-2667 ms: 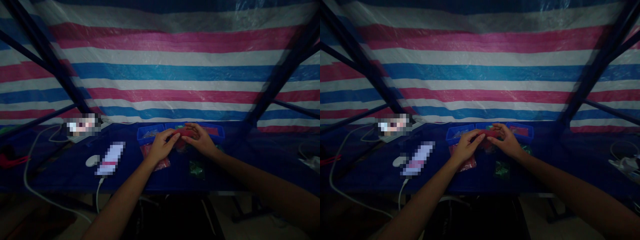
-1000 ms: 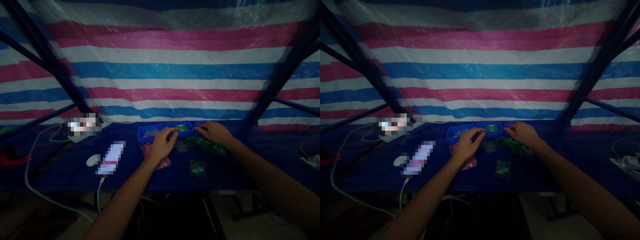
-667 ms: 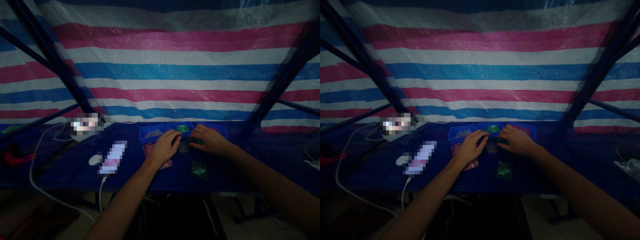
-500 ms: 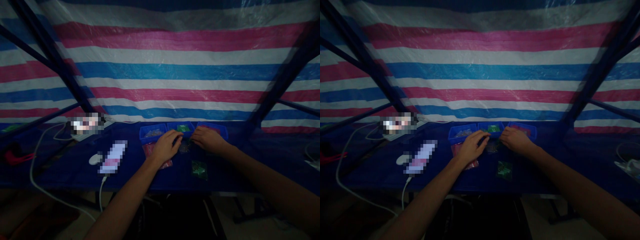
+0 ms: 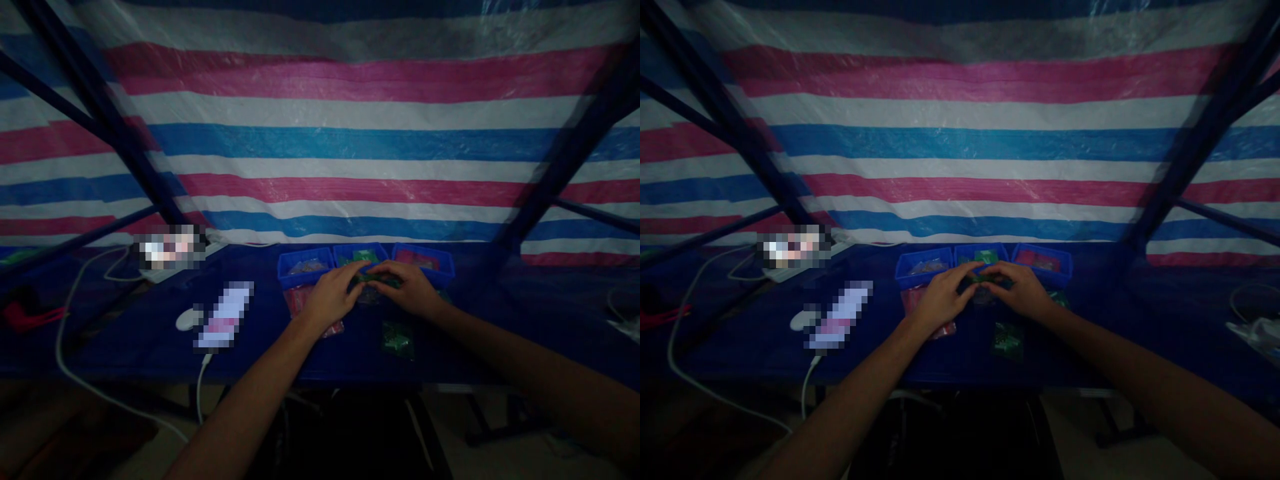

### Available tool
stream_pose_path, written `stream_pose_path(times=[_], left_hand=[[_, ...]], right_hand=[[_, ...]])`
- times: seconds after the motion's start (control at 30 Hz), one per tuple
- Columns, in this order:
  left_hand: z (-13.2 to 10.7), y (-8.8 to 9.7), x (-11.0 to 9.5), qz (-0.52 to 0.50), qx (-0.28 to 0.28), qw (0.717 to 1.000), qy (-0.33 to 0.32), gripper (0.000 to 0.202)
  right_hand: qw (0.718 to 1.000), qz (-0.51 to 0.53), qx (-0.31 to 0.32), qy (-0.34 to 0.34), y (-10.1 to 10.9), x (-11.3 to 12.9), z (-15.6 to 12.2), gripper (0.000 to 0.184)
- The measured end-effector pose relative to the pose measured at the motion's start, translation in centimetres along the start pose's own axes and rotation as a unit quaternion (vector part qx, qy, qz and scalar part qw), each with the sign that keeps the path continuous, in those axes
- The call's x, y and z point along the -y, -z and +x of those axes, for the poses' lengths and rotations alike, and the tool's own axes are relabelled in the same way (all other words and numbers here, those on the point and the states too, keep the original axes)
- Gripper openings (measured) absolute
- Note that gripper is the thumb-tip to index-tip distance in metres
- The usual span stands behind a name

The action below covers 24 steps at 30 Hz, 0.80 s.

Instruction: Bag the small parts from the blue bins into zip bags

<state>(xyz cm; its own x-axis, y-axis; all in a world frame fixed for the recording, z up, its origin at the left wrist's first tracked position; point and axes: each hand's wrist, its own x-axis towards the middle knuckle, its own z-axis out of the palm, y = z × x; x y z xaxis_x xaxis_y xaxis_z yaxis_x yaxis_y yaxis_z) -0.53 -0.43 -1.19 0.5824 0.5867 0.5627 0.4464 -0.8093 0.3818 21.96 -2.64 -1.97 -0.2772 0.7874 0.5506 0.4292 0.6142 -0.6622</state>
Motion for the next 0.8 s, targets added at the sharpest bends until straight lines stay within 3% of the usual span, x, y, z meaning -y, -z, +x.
stream_pose_path(times=[0.2,0.3,0.5,0.63,0.73,0.8], left_hand=[[0.3,0.5,-0.4,-0.037,0.014,0.999,0.019,0.048],[0.3,0.7,-0.7,-0.040,0.004,0.999,0.034,0.050],[0.4,0.9,-1.1,-0.006,-0.054,0.997,-0.048,0.056],[0.5,0.9,-0.6,0.018,-0.049,0.995,-0.087,0.034],[0.6,1.0,-0.2,0.022,-0.052,0.994,-0.096,0.026],[0.6,1.0,-0.1,0.020,-0.057,0.994,-0.095,0.023]], right_hand=[[0.999,0.027,-0.004,-0.019,-0.1,-0.5,-0.1,0.023],[0.992,0.105,-0.018,-0.062,-0.4,-0.7,0.1,0.026],[0.929,0.318,-0.086,-0.166,-1.2,-0.9,0.6,0.049],[0.902,0.380,-0.056,-0.199,-1.3,-0.9,0.6,0.049],[0.907,0.365,-0.042,-0.204,-1.3,-0.7,0.5,0.042],[0.928,0.320,-0.058,-0.183,-1.1,-0.4,0.4,0.040]])
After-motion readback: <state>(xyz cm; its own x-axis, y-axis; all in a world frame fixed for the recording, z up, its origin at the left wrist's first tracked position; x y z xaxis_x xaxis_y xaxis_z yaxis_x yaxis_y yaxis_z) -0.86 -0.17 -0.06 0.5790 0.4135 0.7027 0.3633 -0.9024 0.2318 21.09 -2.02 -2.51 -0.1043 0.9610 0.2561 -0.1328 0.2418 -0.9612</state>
